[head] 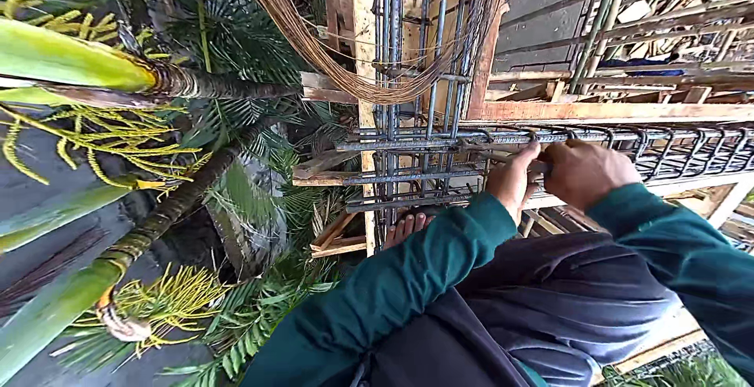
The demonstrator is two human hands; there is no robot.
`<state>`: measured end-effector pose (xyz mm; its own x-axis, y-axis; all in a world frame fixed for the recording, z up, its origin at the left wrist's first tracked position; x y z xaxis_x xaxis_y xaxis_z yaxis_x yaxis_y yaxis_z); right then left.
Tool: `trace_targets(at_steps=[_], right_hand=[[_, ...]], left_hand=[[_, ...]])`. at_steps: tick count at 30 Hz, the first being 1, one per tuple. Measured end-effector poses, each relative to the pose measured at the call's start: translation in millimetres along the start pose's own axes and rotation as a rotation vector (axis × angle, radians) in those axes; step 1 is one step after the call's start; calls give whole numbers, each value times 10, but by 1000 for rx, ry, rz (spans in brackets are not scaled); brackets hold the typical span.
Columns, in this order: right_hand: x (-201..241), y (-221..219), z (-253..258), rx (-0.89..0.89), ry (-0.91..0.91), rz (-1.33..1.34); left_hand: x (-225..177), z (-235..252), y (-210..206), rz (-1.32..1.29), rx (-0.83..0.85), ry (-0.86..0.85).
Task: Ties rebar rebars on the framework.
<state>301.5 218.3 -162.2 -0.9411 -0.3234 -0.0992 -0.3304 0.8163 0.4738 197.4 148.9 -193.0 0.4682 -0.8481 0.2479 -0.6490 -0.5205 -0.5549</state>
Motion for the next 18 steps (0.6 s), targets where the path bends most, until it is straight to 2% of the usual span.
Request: trace_targets(at_steps=[5, 7, 9, 10, 12, 13, 14, 15, 16, 18], right_hand=[[-210, 133, 400, 64, 43, -96], [-171, 55, 262, 96, -24, 11], [12, -226, 14, 109, -74, 404], [214, -461, -166, 186, -73, 765], [796, -973, -593, 448, -62, 1662], [1041, -1098, -688, 515, -30, 1961], [1151, -1121, -656, 531, 14, 2094], [1145, -1100, -594, 515, 17, 2082], [1077, -1070, -624, 461, -41, 1958], [830, -904, -691, 280, -183, 1573]], left_hand=[[145, -17, -38, 232, 4, -48], [323, 38, 82, 338, 9, -50], [330, 94, 217, 374, -16, -66], [320, 31, 289, 364, -81, -62], [376, -268, 491, 372, -230, 25], [345, -392, 592, 380, -252, 44], [241, -424, 669, 373, -247, 30], [137, -400, 727, 362, -236, -3], [143, -370, 779, 347, -214, -21], [283, -255, 795, 270, -156, -23]])
Point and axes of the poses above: each hand's wrist, its own z-axis towards the middle knuckle, its own y-axis out of the back of the hand, x = y × z, the point moved 6 cm from there along z, towards the middle knuckle, and after that the axes turned 10 degrees about y, right-handed, at the moved point
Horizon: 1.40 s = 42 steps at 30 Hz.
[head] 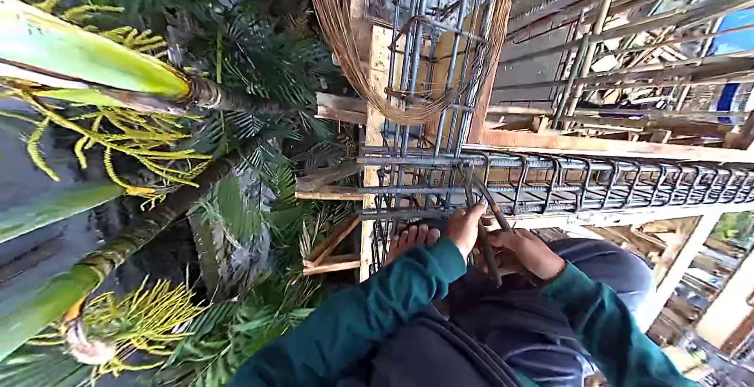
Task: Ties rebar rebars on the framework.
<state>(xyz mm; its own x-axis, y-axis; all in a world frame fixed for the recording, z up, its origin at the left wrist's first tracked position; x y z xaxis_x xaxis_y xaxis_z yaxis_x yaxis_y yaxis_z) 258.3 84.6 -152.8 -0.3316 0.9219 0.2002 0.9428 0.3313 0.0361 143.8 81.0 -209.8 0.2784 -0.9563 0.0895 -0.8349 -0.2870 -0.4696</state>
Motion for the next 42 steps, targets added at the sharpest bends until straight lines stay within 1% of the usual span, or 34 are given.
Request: trace_targets(at_steps=[1, 2, 4, 7, 9, 11, 14, 15, 17, 18, 19, 21, 22, 23, 25, 27, 28, 29, 30, 32, 34, 36, 38, 42], right_hand=[[161, 133, 20, -81, 43, -225], [304, 239, 34, -119, 97, -442], [537, 349, 28, -129, 174, -782], [843, 341, -24, -129, 209, -1012], [956, 250, -83, -141, 183, -1127], [1025, 115, -202, -176, 178, -1316], [987, -84, -373, -254, 265, -1622], [950, -91, -388, -282, 287, -1702], [892, -56, -317, -366, 277, -1817], [872, -28, -262, -405, 261, -1826], [862, 3, -210, -400, 203, -1786], [847, 16, -149, -259, -44, -1588], [839, -37, -162, -189, -127, -1481], [828, -96, -190, -142, -158, -1358], [758, -95, -183, -89, -112, -1074], [622, 48, -100, -19, -42, -795], [550, 157, -47, 23, -19, -715], [495, 290, 7, 65, -8, -701], [483, 418, 64, 89, 0, -771], [643, 537, 125, 51, -4, -1017], [752, 548, 128, -5, 37, -1188], [734, 595, 157, -10, 98, -1247], [755, 697, 237, 15, 167, -1243], [840, 898, 402, 75, 175, -1301]], left_hand=[[-39, 64, -63, -60, 26, -1], [-78, 98, -127, -125, 42, 17], [-102, 98, -218, -220, 56, 90], [-168, 77, -306, -286, 70, 132], [-206, 49, -328, -294, 79, 142], [-268, 26, -366, -281, 70, 131], [-358, 10, -431, -222, 27, 141], [-366, 29, -465, -250, 45, 151], [-410, 55, -519, -331, 82, 182], [-409, 67, -532, -346, 94, 187], [-393, 76, -534, -339, 97, 181], [-359, 52, -475, -277, 97, 136], [-336, 8, -417, -236, 91, 105], [-303, -49, -352, -217, 92, 78], [-281, -125, -279, -206, 105, 44], [-284, -63, -305, -158, 102, 15], [-267, 15, -342, -115, 110, 2], [-246, 99, -400, -70, 105, -16], [-246, 174, -463, -23, 92, -32], [-351, 254, -564, 41, 19, -54], [-405, 232, -617, 59, -19, -9], [-402, 225, -623, 92, -15, 14], [-440, 244, -645, 109, -1, 19], [-460, 353, -740, 66, 17, 35]])
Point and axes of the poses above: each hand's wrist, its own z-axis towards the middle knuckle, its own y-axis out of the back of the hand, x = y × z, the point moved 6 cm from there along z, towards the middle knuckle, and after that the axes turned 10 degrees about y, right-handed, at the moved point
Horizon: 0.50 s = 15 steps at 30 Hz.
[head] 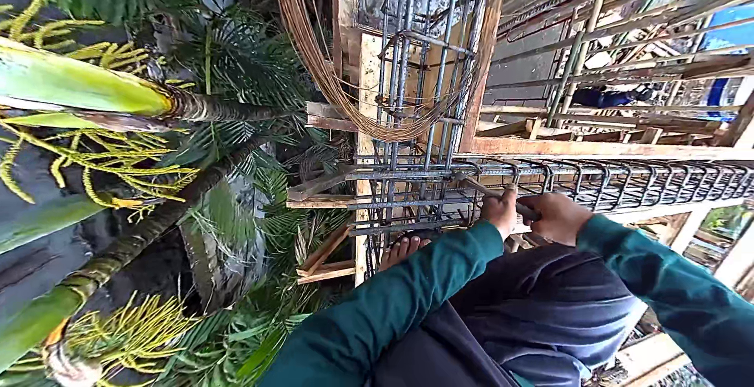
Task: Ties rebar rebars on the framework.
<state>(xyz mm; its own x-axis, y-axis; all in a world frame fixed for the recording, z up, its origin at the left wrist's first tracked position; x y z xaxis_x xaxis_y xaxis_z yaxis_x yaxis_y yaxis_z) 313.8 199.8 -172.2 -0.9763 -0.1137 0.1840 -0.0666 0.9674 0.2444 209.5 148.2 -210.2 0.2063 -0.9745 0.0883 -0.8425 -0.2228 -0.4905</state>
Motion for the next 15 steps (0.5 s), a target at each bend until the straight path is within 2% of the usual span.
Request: trace_targets(at_steps=[2, 4, 6, 8, 9, 10, 11, 12, 14, 15], right_hand=[[17, -118, -67, -34, -47, 66], [244, -406, -195, -138, -62, 366], [553, -727, -271, -119, -1, 1020], [789, -1120, -307, 67, 208, 1687], [834, -1199, -269, 156, 309, 1839], [798, -1189, -208, 201, 343, 1856], [694, -1159, -202, 210, 282, 1779], [574, -1102, -274, 179, 131, 1604], [432, -722, -429, 28, -158, 1011], [467, -498, -499, -55, -226, 639]], left_hand=[[59, 17, 5, -11, -3, -22], [137, -78, 162, 32, -3, -68], [216, -203, 381, 77, -18, -81], [356, -350, 540, 145, -48, -28], [335, -388, 585, 164, -61, -6], [259, -374, 600, 178, -68, 8], [217, -355, 584, 177, -69, 28], [234, -342, 534, 160, -56, 53], [205, -283, 404, 77, -44, 63], [174, -261, 346, 24, -50, 67]])
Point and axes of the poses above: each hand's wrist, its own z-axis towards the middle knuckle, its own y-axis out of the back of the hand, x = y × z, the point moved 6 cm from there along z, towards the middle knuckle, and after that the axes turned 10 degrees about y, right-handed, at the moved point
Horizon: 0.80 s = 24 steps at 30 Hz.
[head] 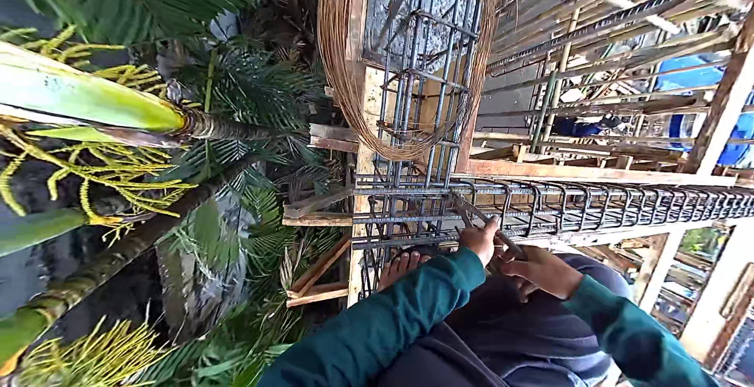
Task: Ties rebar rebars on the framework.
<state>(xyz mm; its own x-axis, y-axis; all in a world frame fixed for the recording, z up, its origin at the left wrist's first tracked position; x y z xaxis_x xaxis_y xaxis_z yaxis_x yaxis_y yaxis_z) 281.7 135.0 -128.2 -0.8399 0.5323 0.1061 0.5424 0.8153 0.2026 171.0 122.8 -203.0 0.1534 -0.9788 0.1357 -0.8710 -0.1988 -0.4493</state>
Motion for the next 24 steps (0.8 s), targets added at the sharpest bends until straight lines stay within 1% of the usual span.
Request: trace_targets(at_steps=[1, 2, 3, 4, 6, 8, 11, 14, 17, 19, 21, 22, 23, 24], right_hand=[[192, 81, -116, -91, 0, -334], [377, 87, -201, -140, -5, -583], [486, 54, -221, -203, 12, -761], [504, 11, -185, -272, 36, -881], [404, -35, -61, -336, 36, -995], [353, 18, 11, -325, 43, -995], [305, 146, 51, -280, 72, -985], [273, 221, 91, -248, 71, -965], [239, 251, 157, -246, 92, -969], [208, 231, 135, -219, 56, -945], [236, 144, 55, -199, 2, -841], [272, 68, 31, -191, -13, -733], [281, -32, 18, -165, -26, -590], [216, -158, 14, -129, -2, -387]], left_hand=[[-8, 11, -57, -45, -11, 9], [-35, 3, -103, -66, -35, 15], [-73, -15, -132, -65, -57, 23], [-83, -19, -146, -44, -88, 26], [-76, 7, -140, 19, -140, 14], [-122, 6, -152, 48, -182, -9], [-143, 9, -238, 21, -230, 10], [-156, 42, -296, 2, -245, 5], [-189, 56, -303, 38, -264, -24], [-136, 48, -313, 47, -257, -44], [-95, 48, -244, 36, -191, -102], [-92, 33, -157, 20, -149, -141], [-50, 9, -67, -5, -103, -164], [51, -27, 13, -25, -45, -146]])
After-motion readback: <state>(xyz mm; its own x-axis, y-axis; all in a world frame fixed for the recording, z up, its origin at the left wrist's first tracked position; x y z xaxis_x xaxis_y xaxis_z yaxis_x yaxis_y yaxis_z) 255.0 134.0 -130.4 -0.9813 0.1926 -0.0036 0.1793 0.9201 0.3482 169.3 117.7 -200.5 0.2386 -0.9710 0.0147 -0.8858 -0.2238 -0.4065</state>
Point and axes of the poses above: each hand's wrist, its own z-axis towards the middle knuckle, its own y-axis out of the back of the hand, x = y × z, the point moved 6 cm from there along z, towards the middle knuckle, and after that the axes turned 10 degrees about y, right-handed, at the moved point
